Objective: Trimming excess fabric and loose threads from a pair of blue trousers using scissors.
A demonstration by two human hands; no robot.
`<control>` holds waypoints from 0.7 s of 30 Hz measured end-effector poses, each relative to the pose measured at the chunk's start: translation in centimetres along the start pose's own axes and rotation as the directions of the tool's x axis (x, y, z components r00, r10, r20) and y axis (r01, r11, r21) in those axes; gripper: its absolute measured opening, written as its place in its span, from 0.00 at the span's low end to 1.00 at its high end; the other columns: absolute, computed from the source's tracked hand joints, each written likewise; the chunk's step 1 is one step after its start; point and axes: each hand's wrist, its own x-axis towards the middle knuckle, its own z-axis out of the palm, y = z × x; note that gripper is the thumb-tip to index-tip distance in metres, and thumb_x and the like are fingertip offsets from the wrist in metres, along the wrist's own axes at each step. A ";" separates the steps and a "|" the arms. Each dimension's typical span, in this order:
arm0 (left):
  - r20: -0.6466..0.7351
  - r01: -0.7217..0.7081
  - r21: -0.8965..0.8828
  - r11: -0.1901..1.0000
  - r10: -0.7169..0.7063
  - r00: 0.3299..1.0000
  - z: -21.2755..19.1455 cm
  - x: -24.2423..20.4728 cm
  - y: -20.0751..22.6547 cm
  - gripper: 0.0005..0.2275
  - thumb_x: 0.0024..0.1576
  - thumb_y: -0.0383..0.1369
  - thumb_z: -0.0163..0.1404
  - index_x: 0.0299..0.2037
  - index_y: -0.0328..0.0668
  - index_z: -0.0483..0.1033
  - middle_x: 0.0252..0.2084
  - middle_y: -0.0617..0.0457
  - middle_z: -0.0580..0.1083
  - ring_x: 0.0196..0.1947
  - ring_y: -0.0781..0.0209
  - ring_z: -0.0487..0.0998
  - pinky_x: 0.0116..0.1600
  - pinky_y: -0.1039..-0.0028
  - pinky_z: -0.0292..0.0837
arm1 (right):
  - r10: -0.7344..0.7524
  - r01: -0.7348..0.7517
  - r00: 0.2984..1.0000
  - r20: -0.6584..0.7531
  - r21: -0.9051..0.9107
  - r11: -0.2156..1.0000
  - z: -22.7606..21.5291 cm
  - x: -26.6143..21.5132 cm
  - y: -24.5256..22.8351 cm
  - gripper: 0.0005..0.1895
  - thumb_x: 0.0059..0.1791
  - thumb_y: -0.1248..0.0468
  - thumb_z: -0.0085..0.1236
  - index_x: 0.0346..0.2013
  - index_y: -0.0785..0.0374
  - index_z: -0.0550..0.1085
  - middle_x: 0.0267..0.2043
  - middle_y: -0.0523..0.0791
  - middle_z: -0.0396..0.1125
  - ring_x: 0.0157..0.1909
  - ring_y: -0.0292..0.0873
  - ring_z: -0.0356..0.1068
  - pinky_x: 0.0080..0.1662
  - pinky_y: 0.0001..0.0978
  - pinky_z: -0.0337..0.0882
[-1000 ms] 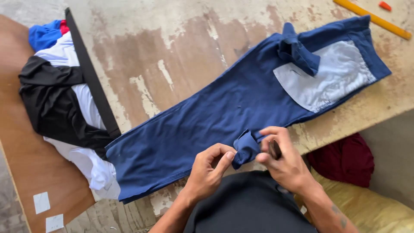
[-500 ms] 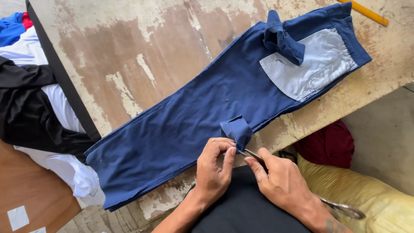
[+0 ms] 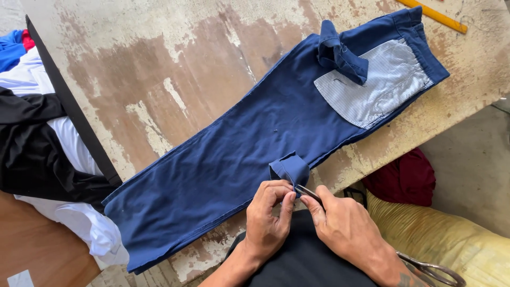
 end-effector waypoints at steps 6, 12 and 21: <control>0.016 -0.020 0.016 1.000 0.020 1.000 0.1 -0.2 0.1 0.05 0.70 0.28 0.49 0.43 0.34 0.75 0.42 0.45 0.78 0.43 0.54 0.81 0.52 0.70 0.81 | -0.010 0.009 1.000 -0.023 -0.040 0.999 0.6 0.0 0.2 0.24 0.59 0.34 0.40 0.43 0.48 0.68 0.36 0.58 0.77 0.44 0.76 0.74 0.44 0.68 0.71; 0.064 0.009 0.065 0.998 -0.013 0.998 0.0 -0.4 -0.5 0.03 0.69 0.28 0.52 0.43 0.37 0.76 0.45 0.47 0.78 0.38 0.60 0.82 0.43 0.76 0.84 | -0.038 0.034 0.999 -0.028 -0.132 0.991 0.5 0.2 0.0 0.24 0.60 0.34 0.38 0.44 0.48 0.66 0.36 0.56 0.78 0.41 0.77 0.74 0.42 0.72 0.70; 0.169 -0.070 0.209 0.975 0.035 0.985 -1.0 -0.6 -0.4 0.02 0.67 0.28 0.55 0.44 0.40 0.75 0.45 0.52 0.78 0.37 0.60 0.82 0.36 0.73 0.80 | -0.059 0.060 0.998 0.013 -0.183 0.981 1.2 0.5 0.7 0.25 0.60 0.33 0.35 0.45 0.48 0.66 0.35 0.55 0.78 0.41 0.76 0.74 0.42 0.72 0.71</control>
